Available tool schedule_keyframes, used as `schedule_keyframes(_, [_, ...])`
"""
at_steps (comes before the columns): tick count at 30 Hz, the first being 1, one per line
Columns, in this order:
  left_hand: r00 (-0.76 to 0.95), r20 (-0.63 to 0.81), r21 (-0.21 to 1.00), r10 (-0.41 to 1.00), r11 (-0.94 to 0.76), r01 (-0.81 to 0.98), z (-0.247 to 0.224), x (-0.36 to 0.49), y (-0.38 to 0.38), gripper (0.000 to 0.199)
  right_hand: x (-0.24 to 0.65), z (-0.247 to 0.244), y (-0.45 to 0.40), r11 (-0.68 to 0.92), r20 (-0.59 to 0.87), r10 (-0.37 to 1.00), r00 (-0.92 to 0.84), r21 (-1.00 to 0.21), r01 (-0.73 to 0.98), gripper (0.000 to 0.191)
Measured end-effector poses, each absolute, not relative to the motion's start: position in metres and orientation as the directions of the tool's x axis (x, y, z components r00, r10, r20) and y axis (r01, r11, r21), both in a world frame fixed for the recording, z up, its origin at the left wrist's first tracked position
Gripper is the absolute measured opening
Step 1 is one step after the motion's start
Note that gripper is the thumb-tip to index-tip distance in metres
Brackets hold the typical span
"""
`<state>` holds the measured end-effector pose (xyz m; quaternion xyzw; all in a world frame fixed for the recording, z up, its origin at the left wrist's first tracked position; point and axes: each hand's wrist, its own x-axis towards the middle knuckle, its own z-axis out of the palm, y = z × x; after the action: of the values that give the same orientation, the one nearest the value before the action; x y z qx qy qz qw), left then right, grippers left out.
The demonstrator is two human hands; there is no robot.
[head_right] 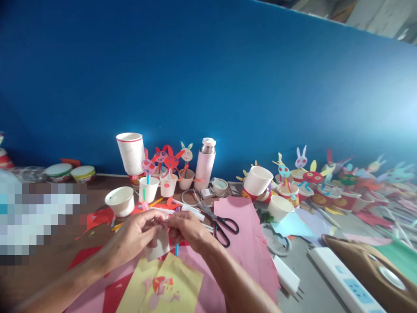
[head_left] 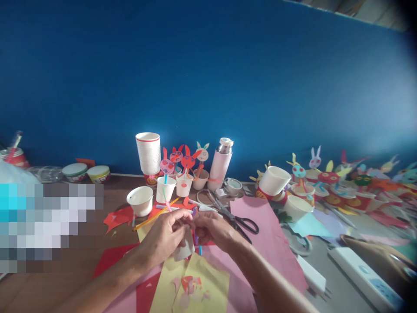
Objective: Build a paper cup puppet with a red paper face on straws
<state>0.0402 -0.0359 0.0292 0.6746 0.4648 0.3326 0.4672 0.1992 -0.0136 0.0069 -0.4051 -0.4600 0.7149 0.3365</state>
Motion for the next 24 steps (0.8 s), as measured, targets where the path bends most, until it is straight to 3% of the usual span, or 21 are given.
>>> schedule_keyframes(16, [0.310,-0.006,0.973,0.951,-0.067,0.222,0.025,0.037,-0.031,0.005,0.196,0.013,-0.016,-0.263,-0.232,0.906,-0.355,-0.964,-0.040,0.017])
schedule_keyframes(24, [0.263,0.014,0.966,0.965,-0.082,0.247,0.024,0.032,-0.025,0.005,0.192,0.010,-0.017,-0.012,0.009,0.949,-0.315,-0.998,-0.064,0.027])
